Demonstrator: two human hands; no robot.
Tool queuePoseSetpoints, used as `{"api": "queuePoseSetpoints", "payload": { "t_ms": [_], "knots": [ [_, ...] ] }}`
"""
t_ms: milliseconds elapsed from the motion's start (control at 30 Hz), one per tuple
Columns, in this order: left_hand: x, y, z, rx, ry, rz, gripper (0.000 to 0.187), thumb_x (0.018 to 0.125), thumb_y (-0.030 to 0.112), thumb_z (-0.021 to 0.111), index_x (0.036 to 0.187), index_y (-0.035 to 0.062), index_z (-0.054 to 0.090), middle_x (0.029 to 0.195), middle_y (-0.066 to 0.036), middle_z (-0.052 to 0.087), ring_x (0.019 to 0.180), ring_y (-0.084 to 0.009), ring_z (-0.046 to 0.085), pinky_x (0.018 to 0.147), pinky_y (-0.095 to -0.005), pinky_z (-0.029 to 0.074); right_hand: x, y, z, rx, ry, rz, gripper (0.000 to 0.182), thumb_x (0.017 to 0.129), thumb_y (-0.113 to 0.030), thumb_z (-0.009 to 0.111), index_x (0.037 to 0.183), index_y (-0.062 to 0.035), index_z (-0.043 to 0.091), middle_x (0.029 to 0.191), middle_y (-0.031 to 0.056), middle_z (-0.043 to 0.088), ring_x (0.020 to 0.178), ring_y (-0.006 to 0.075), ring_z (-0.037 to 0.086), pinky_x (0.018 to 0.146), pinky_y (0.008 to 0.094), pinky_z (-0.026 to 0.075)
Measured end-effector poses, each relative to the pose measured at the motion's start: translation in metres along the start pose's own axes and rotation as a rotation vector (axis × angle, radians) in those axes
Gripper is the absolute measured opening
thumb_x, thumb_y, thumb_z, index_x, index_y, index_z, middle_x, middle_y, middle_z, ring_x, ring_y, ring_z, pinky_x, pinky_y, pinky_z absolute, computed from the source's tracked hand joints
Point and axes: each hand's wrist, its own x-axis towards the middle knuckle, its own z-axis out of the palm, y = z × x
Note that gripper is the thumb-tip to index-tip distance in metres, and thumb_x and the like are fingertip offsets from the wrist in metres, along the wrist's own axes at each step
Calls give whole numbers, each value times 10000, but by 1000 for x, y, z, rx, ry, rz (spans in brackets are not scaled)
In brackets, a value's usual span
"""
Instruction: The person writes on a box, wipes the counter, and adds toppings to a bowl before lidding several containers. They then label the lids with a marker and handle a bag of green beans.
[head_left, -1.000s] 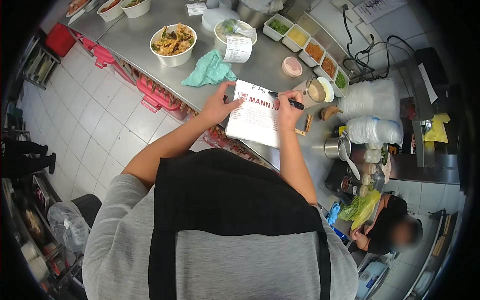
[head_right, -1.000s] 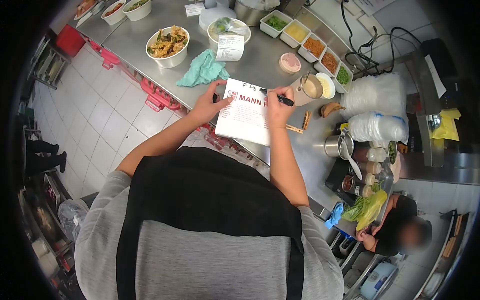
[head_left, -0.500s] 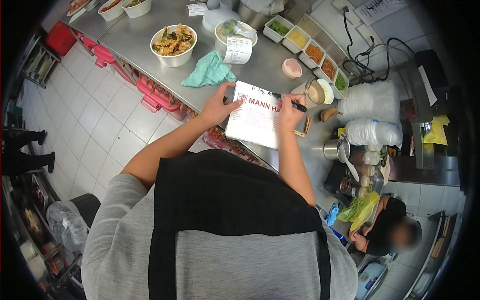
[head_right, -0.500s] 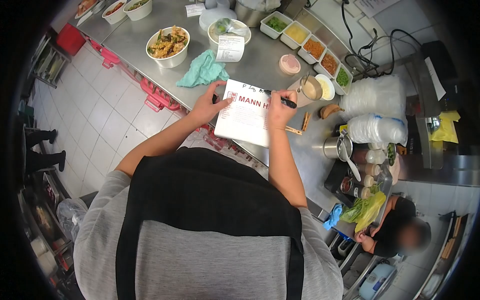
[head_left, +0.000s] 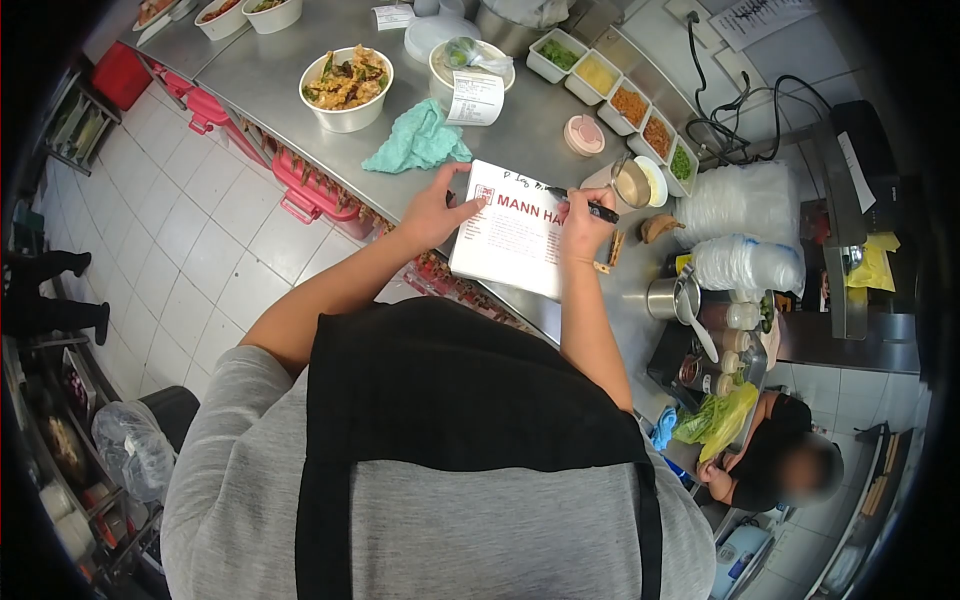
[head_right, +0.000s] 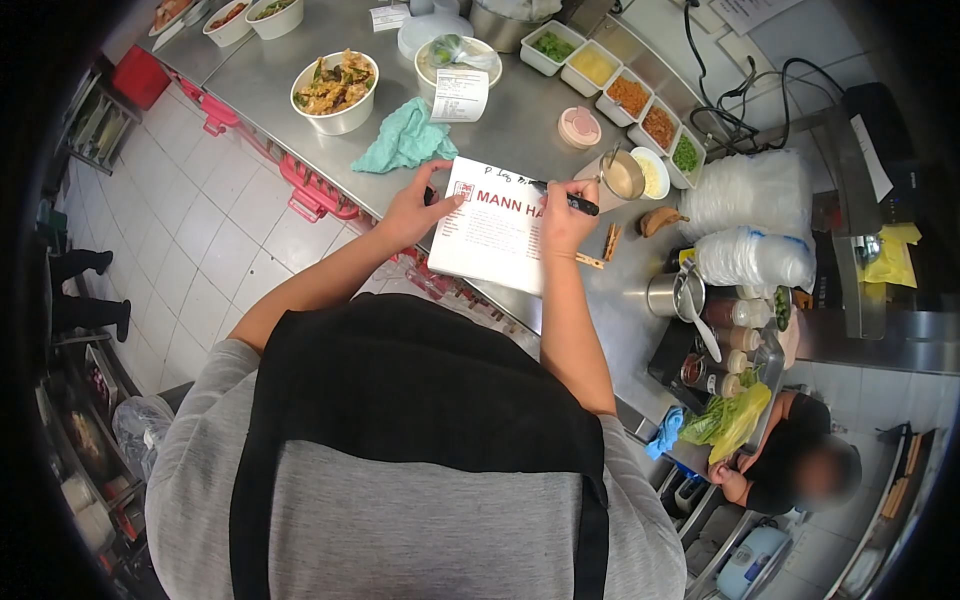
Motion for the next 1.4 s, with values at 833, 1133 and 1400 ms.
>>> {"api": "queuePoseSetpoints", "payload": {
  "t_ms": [833, 1133, 1400],
  "knots": [
    [-2, 2, -2, -58, 38, 188, 555, 876, 385, 560, 1320, 124, 354, 702, -62, 484, 669, -169, 493, 636, -297, 405, -5, -11, -3, 157, 63, 55, 187, 732, 36, 570, 706, -56, 408, 660, 54, 499, 488, 118, 505, 445, 257, 414],
    [-14, 66, -16, -300, -377, 336, 821, 888, 679, 217, 1437, 71, 157, 688, 4, 446, 620, -72, 364, 563, -211, 286, -36, -91, 19, 361, -472, 188, 144, 761, 25, 566, 779, -52, 446, 817, 88, 537, 553, 146, 534, 460, 256, 423],
    [-32, 78, -4, -165, -514, 221, 480, 972, 322, 327, 1397, 106, 264, 768, -41, 486, 690, -134, 454, 684, -263, 393, -67, -88, 8, 123, -482, 64, 211, 740, -2, 695, 827, -28, 504, 767, 38, 577, 687, 95, 604, 590, 258, 513]
  ]
}}
